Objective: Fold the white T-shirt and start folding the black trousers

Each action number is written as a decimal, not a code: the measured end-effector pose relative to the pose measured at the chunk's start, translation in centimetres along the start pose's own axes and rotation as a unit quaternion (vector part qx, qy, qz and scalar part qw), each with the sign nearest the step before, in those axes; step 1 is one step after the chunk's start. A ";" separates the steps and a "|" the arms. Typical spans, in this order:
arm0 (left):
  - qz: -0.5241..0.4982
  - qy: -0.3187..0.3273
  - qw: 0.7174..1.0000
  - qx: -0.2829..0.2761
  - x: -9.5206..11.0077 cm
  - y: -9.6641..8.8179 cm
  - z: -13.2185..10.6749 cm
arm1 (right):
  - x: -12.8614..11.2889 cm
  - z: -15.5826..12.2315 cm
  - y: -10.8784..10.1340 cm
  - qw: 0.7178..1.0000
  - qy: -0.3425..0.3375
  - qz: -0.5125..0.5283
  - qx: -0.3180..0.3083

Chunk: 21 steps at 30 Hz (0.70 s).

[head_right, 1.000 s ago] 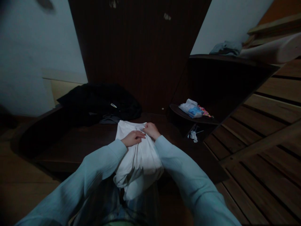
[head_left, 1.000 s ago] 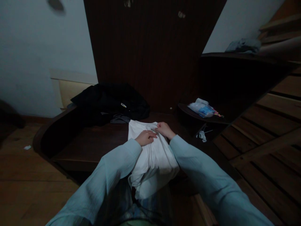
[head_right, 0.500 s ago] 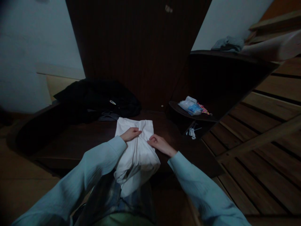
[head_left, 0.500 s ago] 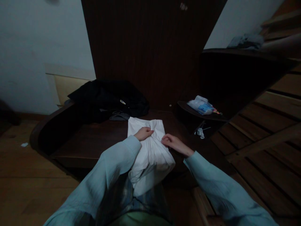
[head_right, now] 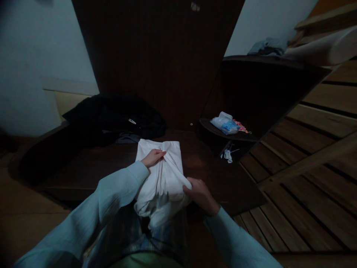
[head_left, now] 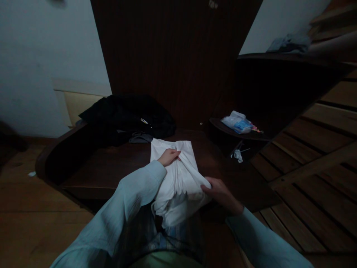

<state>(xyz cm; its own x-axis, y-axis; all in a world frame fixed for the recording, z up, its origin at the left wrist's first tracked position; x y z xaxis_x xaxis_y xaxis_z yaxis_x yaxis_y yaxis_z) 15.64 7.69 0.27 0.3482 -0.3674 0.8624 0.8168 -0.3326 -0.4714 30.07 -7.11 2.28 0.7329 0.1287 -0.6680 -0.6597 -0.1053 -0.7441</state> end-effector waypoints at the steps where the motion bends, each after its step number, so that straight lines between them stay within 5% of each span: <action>1: -0.004 0.001 1.000 -0.001 0.1 0.0 0.0 | -0.1 0.1 -1.2 0.999 0.006 -0.043 0.030; 5: -0.042 0.016 0.999 -0.007 0.6 0.1 0.0 | -1.3 -0.7 -7.0 0.962 0.043 -0.186 0.196; 8: -0.124 0.004 0.992 0.011 0.2 0.1 0.4 | -3.4 -1.5 -8.4 0.948 -0.006 -0.207 0.243; 13: -0.172 -0.027 0.983 0.059 -1.2 -0.5 1.1 | -6.7 -3.0 -2.4 0.976 -0.115 -0.140 0.125; 17: -0.178 -0.036 0.979 0.088 -1.9 -1.1 1.3 | -10.0 -4.8 3.9 0.968 -0.220 -0.001 -0.117; 19: -0.177 -0.037 0.979 0.093 -2.0 -1.2 1.2 | -10.4 -4.2 3.8 0.961 -0.219 0.060 -0.156; 21: -0.157 -0.025 0.983 0.088 -1.7 -1.2 1.1 | -9.4 -1.9 1.5 0.976 -0.177 0.088 -0.094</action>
<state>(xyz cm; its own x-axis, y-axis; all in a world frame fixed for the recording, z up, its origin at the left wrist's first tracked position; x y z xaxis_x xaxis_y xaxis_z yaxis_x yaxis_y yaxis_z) 14.55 9.71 -0.43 0.0843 -0.2262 0.9704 0.9533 -0.2652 -0.1446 22.47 -10.31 7.40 0.4858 0.4217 -0.7656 -0.7033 -0.3315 -0.6289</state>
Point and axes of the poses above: each hand's wrist, its own z-axis towards the middle knuckle, its own y-axis out of the palm, x = y × z, the point moved 9 cm from there along z, towards the middle knuckle, and after that the axes turned 15 degrees about z, right-handed, at the moved point
